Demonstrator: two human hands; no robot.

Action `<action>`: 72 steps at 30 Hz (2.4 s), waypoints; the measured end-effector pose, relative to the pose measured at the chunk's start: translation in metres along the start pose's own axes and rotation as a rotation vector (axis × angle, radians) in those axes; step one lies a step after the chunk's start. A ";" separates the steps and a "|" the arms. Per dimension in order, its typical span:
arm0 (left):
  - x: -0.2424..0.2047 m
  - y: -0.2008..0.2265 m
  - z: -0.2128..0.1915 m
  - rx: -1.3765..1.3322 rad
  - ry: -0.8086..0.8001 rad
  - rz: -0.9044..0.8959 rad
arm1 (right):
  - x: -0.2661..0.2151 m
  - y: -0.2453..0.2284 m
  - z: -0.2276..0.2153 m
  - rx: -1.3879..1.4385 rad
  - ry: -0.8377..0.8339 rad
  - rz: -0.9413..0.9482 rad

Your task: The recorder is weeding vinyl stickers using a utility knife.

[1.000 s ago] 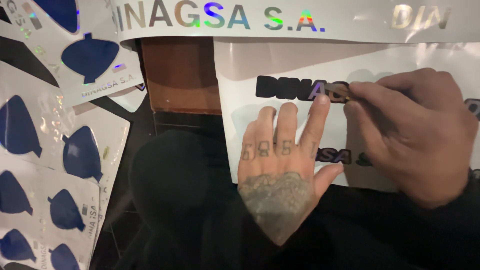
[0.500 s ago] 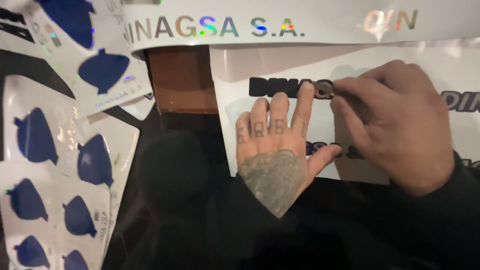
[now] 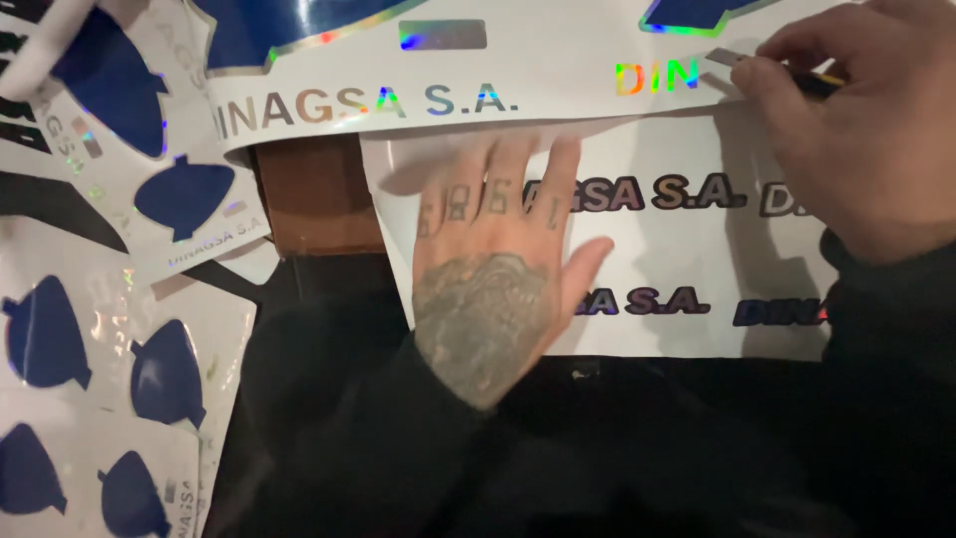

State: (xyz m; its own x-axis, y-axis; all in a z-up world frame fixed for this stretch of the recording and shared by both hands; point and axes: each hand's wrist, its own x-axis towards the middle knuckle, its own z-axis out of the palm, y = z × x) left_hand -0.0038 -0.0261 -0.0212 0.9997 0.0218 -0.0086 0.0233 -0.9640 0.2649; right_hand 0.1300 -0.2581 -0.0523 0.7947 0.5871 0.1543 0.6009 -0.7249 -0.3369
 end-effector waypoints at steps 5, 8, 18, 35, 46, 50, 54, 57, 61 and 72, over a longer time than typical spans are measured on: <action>-0.001 -0.007 0.027 0.019 -0.051 0.047 | -0.002 -0.013 -0.001 0.011 0.024 0.038; -0.002 -0.009 0.034 0.010 -0.074 0.020 | -0.005 -0.013 0.003 0.005 -0.001 0.053; -0.003 -0.012 0.040 -0.026 -0.117 0.011 | -0.011 -0.006 0.012 -0.082 0.035 0.012; -0.001 -0.013 0.042 -0.003 -0.112 0.002 | -0.001 -0.002 0.024 -0.138 0.061 0.046; -0.001 -0.012 0.041 -0.020 -0.103 -0.002 | 0.010 0.003 0.012 0.235 -0.127 0.320; -0.001 -0.013 0.043 -0.012 -0.125 0.001 | 0.008 0.009 0.015 0.267 -0.092 0.296; -0.002 -0.012 0.046 -0.012 -0.106 -0.001 | 0.010 0.000 0.010 0.281 -0.131 0.396; -0.001 -0.012 0.044 -0.018 -0.116 -0.002 | 0.006 -0.007 0.011 0.284 -0.055 0.348; -0.002 -0.011 0.042 -0.019 -0.098 -0.008 | -0.001 -0.013 0.011 0.129 0.032 0.063; 0.007 -0.016 0.042 -0.011 -0.079 0.034 | -0.015 -0.005 0.005 0.434 -0.065 0.202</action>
State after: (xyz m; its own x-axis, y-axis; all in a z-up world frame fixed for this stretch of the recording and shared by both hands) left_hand 0.0026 -0.0213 -0.0664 0.9966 -0.0324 -0.0756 -0.0102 -0.9608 0.2772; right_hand 0.1145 -0.2619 -0.0574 0.8764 0.4814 -0.0079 0.3326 -0.6173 -0.7130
